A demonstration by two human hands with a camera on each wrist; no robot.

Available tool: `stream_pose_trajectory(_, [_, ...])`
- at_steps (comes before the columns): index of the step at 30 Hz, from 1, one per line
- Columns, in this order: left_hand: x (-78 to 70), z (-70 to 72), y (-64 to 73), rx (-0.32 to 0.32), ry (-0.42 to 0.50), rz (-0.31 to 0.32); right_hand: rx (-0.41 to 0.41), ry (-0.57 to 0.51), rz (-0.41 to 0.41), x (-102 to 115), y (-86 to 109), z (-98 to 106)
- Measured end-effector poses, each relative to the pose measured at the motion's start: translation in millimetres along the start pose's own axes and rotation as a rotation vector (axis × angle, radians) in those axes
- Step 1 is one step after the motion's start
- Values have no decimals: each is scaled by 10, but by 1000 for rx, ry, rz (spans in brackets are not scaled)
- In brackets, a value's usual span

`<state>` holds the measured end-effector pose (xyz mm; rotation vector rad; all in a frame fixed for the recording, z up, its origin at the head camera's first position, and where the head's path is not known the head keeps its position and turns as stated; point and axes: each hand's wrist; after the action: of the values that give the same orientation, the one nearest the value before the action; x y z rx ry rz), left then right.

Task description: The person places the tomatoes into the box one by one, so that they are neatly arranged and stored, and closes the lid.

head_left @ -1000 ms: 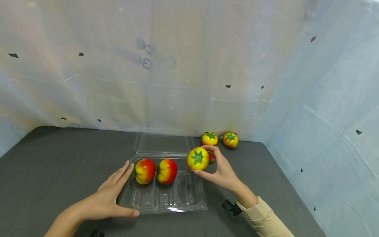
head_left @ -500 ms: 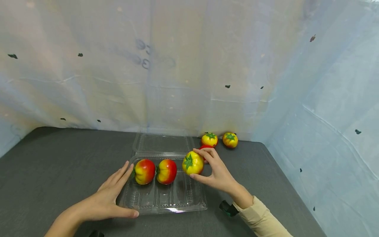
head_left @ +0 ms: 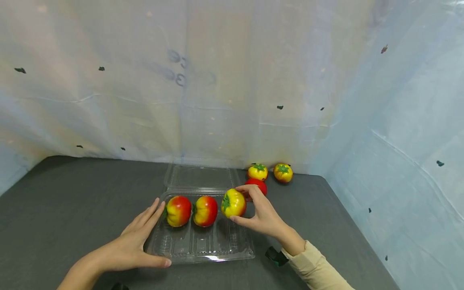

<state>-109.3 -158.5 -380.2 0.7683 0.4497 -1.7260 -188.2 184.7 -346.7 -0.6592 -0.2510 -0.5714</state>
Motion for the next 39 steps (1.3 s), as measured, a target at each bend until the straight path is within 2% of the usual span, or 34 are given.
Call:
stream_pose_trajectory(6, [-6, -2, 3, -10, 4, 14, 30, -7, 15, -39, 9, -90])
stream_pose_trajectory(10, [-9, 0, 0, -12, 4, 11, 40, 24, 9, -40, 14, -125])
stream_pose_trajectory(19, [-22, -6, 9, -11, 30, 0, 84, 85, -46, -46, 44, -177])
stream_pose_trajectory(28, [-20, -12, 10, -20, 21, -9, 120, 123, -12, -41, 7, -186])
stream_pose_trajectory(39, [-2, -25, 3, -24, 25, -20, 130, 118, -14, -12, 13, -172])
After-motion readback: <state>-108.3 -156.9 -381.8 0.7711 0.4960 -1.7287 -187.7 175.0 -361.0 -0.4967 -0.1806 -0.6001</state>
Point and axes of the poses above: each hand's wrist, its own y-axis away from the middle knuckle, its own z-axis out of the back of the hand, x = y × z, and after that the axes turned 10 degrees about z, right-handed
